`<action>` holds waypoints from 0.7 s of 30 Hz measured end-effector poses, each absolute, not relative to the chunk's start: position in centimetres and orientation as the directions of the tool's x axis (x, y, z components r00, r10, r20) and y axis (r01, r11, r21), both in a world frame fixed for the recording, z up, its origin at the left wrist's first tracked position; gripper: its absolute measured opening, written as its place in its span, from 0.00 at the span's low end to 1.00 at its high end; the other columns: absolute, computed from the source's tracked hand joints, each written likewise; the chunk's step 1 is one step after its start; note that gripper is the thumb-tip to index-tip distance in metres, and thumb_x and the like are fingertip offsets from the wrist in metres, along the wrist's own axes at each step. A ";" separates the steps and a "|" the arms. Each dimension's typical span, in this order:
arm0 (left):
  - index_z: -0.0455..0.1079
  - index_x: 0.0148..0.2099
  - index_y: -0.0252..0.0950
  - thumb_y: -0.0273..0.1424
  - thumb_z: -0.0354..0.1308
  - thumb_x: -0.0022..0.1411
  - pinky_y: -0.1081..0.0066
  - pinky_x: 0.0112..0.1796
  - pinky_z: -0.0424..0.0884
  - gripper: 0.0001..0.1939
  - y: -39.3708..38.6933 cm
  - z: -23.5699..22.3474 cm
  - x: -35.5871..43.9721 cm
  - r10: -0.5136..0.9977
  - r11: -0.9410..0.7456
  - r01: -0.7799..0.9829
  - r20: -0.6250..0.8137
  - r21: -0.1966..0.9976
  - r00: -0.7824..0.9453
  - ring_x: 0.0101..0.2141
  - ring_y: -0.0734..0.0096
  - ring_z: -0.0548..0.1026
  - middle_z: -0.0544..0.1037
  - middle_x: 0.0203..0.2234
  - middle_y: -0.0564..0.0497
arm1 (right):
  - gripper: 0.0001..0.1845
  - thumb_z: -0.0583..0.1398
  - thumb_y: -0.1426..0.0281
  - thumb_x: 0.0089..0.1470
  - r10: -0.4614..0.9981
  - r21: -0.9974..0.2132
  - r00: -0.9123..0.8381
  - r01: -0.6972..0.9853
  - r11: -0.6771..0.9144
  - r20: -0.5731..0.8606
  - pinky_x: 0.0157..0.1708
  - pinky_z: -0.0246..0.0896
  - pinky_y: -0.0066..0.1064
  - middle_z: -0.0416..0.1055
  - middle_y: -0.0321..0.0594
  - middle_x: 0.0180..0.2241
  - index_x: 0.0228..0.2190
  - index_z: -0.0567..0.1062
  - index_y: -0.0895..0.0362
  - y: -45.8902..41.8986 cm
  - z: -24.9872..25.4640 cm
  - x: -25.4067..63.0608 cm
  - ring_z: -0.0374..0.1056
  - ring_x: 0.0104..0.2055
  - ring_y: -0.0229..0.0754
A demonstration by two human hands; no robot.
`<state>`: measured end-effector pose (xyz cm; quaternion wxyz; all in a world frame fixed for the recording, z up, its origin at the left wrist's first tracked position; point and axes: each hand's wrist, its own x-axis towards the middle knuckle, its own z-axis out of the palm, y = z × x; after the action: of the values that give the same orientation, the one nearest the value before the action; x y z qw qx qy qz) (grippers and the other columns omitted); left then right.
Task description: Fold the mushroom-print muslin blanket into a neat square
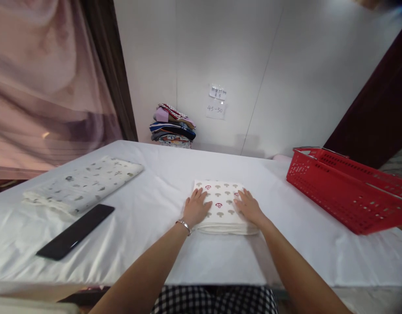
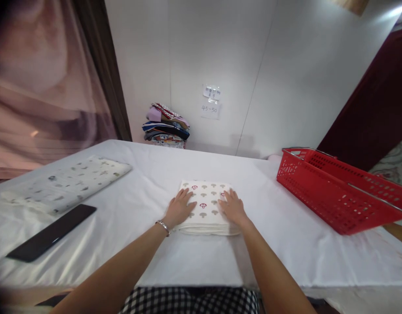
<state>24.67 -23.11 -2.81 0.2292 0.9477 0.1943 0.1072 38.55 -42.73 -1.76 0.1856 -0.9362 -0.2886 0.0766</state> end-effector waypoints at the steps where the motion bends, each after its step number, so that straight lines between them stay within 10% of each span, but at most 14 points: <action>1: 0.54 0.61 0.44 0.45 0.43 0.61 0.51 0.57 0.47 0.27 -23.1 -2.7 24.6 0.418 -0.818 0.319 0.115 0.479 0.901 0.62 0.62 0.43 0.47 0.63 0.51 | 0.32 0.50 0.58 0.55 0.532 -0.448 0.847 0.469 -0.761 -0.018 0.60 0.35 0.43 0.40 0.44 0.64 0.59 0.56 0.55 -43.2 -2.0 38.7 0.34 0.65 0.47; 12: 0.59 0.58 0.34 0.40 0.43 0.62 0.66 0.56 0.53 0.25 -22.6 -3.4 24.3 0.611 -0.654 0.336 0.211 0.677 0.763 0.59 0.65 0.54 0.56 0.60 0.44 | 0.34 0.57 0.57 0.47 0.376 -0.890 0.920 0.261 -0.374 0.112 0.57 0.49 0.35 0.59 0.44 0.57 0.54 0.64 0.59 -46.9 -5.5 38.7 0.54 0.59 0.46; 21: 0.61 0.51 0.31 0.40 0.55 0.53 0.68 0.39 0.66 0.26 -20.6 -1.5 23.3 0.698 -0.344 0.575 -0.208 0.743 0.685 0.44 0.59 0.72 0.74 0.44 0.40 | 0.43 0.64 0.58 0.39 0.354 -0.980 0.932 0.135 -0.146 0.076 0.56 0.52 0.34 0.59 0.43 0.57 0.56 0.61 0.58 -47.2 -5.3 38.2 0.55 0.58 0.47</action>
<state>23.32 -20.59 -1.46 0.4199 0.8164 0.3898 0.0732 38.24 -47.18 -5.27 0.6330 -0.7519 -0.1627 0.0864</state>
